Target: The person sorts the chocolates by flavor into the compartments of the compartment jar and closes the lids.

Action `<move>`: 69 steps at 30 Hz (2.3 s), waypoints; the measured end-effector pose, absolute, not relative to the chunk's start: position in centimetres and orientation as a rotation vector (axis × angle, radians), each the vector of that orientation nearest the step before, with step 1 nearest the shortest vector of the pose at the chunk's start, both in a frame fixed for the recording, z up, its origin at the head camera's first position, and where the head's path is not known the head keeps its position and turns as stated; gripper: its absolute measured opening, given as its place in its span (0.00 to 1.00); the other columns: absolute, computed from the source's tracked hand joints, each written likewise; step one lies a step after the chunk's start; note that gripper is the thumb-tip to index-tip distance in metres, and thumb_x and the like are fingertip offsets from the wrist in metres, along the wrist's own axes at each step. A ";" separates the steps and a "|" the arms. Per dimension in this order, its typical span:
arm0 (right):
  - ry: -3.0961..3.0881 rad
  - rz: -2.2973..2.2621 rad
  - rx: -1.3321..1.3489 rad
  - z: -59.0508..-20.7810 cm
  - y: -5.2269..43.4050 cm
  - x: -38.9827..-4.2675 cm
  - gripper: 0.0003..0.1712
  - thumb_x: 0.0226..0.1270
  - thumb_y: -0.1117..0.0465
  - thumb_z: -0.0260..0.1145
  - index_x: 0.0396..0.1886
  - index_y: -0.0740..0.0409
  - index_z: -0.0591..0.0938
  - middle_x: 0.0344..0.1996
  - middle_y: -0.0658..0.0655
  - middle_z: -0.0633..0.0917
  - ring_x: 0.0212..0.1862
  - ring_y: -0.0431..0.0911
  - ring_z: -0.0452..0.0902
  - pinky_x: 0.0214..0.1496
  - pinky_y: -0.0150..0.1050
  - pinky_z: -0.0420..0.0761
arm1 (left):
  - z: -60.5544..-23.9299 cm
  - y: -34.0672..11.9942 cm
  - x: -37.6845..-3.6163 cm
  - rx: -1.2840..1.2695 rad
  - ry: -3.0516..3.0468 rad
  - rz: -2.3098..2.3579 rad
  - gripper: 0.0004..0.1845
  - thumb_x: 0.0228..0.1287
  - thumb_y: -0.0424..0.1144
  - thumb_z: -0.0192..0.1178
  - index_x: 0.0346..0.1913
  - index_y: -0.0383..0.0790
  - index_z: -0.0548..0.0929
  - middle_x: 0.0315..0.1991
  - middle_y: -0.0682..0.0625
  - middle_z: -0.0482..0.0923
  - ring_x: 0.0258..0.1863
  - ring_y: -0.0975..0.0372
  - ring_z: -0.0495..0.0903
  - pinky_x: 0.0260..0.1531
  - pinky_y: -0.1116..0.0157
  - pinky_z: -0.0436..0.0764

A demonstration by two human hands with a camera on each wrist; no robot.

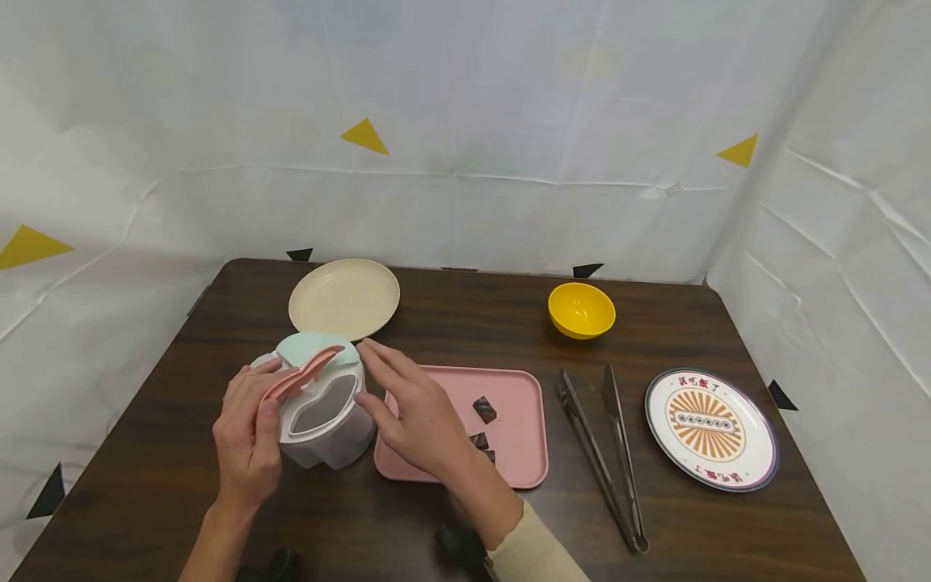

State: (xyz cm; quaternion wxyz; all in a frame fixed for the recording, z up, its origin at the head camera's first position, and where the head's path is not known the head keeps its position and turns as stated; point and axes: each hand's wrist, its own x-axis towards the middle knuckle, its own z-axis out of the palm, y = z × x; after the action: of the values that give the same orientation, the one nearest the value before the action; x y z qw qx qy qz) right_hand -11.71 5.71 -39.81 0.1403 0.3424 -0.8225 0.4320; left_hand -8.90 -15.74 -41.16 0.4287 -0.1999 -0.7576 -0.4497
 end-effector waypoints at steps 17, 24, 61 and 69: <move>-2.237 1.199 1.092 -39.9 3.7 -12.6 0.25 0.70 0.59 0.63 0.66 0.57 0.76 0.65 0.54 0.76 0.60 0.41 0.76 0.50 0.31 0.77 | -43.0 -16.7 -9.7 -0.584 -1.855 -1.149 0.20 0.70 0.46 0.52 0.41 0.33 0.87 0.42 0.35 0.83 0.54 0.39 0.75 0.64 0.41 0.54; -2.244 1.185 0.998 -40.4 3.7 -12.2 0.17 0.69 0.58 0.65 0.55 0.57 0.85 0.57 0.52 0.82 0.58 0.41 0.78 0.54 0.34 0.78 | -41.7 -16.2 -9.1 -0.593 -1.843 -1.159 0.19 0.71 0.43 0.52 0.36 0.31 0.87 0.41 0.34 0.82 0.54 0.39 0.74 0.65 0.42 0.54; -2.331 1.028 0.895 -41.1 3.7 -11.4 0.19 0.61 0.50 0.72 0.50 0.52 0.87 0.57 0.49 0.83 0.56 0.39 0.79 0.44 0.31 0.80 | -42.0 -16.6 -9.1 -0.599 -1.897 -1.103 0.11 0.55 0.36 0.60 0.35 0.32 0.87 0.43 0.35 0.82 0.54 0.39 0.74 0.65 0.42 0.54; -2.240 0.733 1.023 -40.4 3.5 -10.8 0.17 0.62 0.58 0.71 0.52 0.51 0.87 0.57 0.49 0.82 0.56 0.43 0.78 0.47 0.33 0.81 | -43.7 -17.1 -9.7 -0.559 -1.920 -1.004 0.15 0.58 0.48 0.64 0.36 0.38 0.89 0.44 0.39 0.84 0.54 0.41 0.75 0.62 0.41 0.56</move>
State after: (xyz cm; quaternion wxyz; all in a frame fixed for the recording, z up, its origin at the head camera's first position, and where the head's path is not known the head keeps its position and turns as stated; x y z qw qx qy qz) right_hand -10.79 3.53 -40.41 0.2823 0.3820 -0.8363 0.2739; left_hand -9.71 -17.15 -43.69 0.4366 -0.2248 -0.7719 -0.4038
